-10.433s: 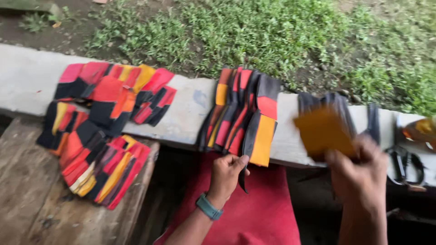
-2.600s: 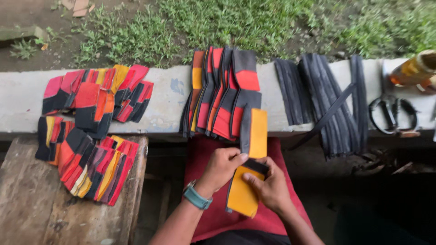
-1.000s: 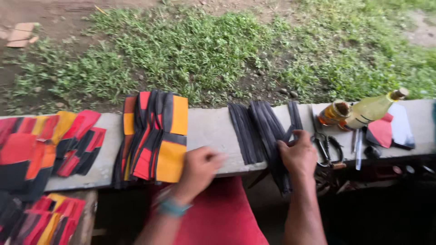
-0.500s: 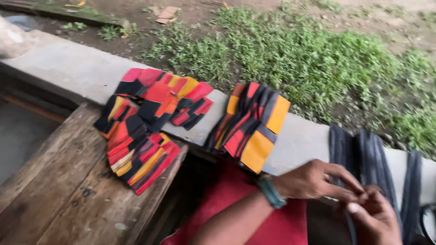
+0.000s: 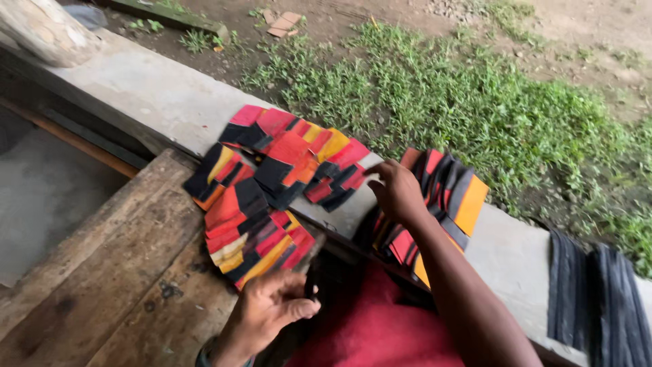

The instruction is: The person attaches thin strips to the edges of rectangular leather pieces by hand, moving finished items into stacks and picking up new ones from a workbench.

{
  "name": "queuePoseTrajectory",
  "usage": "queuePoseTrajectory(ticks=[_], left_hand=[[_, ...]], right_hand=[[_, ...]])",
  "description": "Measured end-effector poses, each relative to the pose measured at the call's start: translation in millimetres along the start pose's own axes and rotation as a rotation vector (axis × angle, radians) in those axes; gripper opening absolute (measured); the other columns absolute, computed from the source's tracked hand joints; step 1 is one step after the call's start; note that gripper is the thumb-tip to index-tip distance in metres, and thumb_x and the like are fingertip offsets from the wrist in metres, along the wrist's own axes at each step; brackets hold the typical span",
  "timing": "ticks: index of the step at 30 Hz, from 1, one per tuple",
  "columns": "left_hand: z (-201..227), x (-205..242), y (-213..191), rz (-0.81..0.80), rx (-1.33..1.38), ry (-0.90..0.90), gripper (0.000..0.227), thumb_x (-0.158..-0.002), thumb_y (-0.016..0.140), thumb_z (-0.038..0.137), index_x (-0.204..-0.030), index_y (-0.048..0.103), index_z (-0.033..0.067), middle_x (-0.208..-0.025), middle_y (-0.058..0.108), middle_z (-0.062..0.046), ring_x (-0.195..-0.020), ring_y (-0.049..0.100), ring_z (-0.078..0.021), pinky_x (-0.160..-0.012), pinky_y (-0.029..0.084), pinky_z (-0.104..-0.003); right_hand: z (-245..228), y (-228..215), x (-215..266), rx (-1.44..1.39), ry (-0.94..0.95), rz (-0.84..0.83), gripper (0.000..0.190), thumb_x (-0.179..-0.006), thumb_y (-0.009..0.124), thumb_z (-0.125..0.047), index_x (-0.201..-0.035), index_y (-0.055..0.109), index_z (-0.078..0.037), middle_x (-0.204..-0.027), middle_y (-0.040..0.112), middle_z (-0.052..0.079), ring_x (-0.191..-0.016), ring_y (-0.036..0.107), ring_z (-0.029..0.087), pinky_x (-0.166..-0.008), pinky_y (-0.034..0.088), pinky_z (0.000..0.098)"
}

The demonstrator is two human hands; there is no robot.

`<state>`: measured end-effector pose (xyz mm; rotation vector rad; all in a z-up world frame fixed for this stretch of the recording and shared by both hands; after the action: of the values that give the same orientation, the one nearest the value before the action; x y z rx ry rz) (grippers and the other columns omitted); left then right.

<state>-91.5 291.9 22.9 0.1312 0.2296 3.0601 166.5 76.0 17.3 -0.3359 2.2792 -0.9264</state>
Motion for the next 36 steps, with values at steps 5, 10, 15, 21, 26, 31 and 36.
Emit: queuePoseTrajectory(ticks=[5,10,15,21,26,31,36], left_hand=[[-16.1,19.9,-23.4,0.043,0.059,0.019,0.020,-0.094,0.069,0.016,-0.105,0.073,-0.0004,-0.093,0.076,-0.007,-0.086,0.072,-0.0130,-0.080,0.061,-0.031],[-25.1,10.5,-29.6,0.142,-0.102,0.031,0.016,-0.096,0.071,0.014,-0.094,0.074,-0.0020,-0.085,0.077,-0.008,-0.074,0.067,-0.0120,-0.071,0.056,-0.027],[-22.6,-6.3,-10.1,0.121,-0.086,0.065,0.014,-0.094,0.070,0.012,-0.097,0.071,-0.0012,-0.085,0.075,-0.005,-0.078,0.067,-0.0071,-0.071,0.055,-0.023],[-6.6,-9.3,6.9,0.071,-0.100,0.125,0.015,-0.096,0.070,0.012,-0.100,0.071,-0.0020,-0.086,0.069,-0.001,-0.081,0.064,-0.0051,-0.072,0.053,-0.022],[-9.6,-14.2,1.1,0.144,-0.221,0.084,0.016,-0.094,0.071,0.015,-0.096,0.073,-0.0003,-0.078,0.068,0.002,-0.071,0.054,-0.0028,-0.063,0.046,-0.021],[-13.7,-59.2,-8.4,0.211,-0.380,0.085,0.019,-0.092,0.074,0.022,-0.091,0.075,0.0025,-0.072,0.059,0.004,-0.066,0.049,-0.0041,-0.058,0.040,-0.022],[-7.7,-157.0,-38.8,0.368,-0.128,0.290,0.018,-0.095,0.069,0.021,-0.092,0.069,0.0027,-0.083,0.067,0.004,-0.077,0.059,-0.0052,-0.071,0.049,-0.025]], right_hand=[[36.7,55.0,-24.2,0.149,0.111,-0.256,0.033,-0.077,0.081,-0.020,-0.108,0.073,-0.013,-0.096,0.071,0.015,-0.093,0.068,0.036,-0.082,0.054,0.0452],[17.8,48.4,8.1,0.467,-0.356,-0.362,0.012,-0.090,0.063,-0.016,-0.100,0.068,-0.012,-0.099,0.067,0.008,-0.100,0.064,0.030,-0.089,0.052,0.0410],[6.7,42.8,12.0,0.349,-0.385,-0.262,0.021,-0.091,0.059,-0.023,-0.104,0.066,-0.009,-0.106,0.064,0.008,-0.102,0.063,0.029,-0.083,0.052,0.0430],[15.2,54.4,0.3,0.506,-0.464,-0.500,0.027,-0.091,0.058,-0.018,-0.117,0.068,-0.019,-0.111,0.065,0.003,-0.099,0.065,0.027,-0.079,0.057,0.0399],[16.6,48.1,8.2,0.399,-0.520,-0.307,0.024,-0.093,0.059,-0.025,-0.112,0.068,-0.014,-0.104,0.066,0.005,-0.094,0.066,0.028,-0.077,0.056,0.0399],[15.9,62.0,-8.3,0.326,-0.593,-0.362,0.021,-0.091,0.058,-0.022,-0.110,0.066,-0.018,-0.105,0.066,0.004,-0.093,0.065,0.029,-0.077,0.056,0.0409],[-3.6,52.9,-8.0,0.552,-0.732,-0.370,0.032,-0.088,0.061,-0.022,-0.118,0.067,-0.012,-0.104,0.065,0.005,-0.099,0.066,0.026,-0.087,0.054,0.0421]])
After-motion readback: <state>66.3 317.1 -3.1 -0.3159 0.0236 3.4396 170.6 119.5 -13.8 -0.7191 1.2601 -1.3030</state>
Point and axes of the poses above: each hand's wrist, its own x-axis away from the middle knuckle, its own y-axis out of the palm, z = x × y, the point moved 2 cm from there along -x, towards the middle knuckle
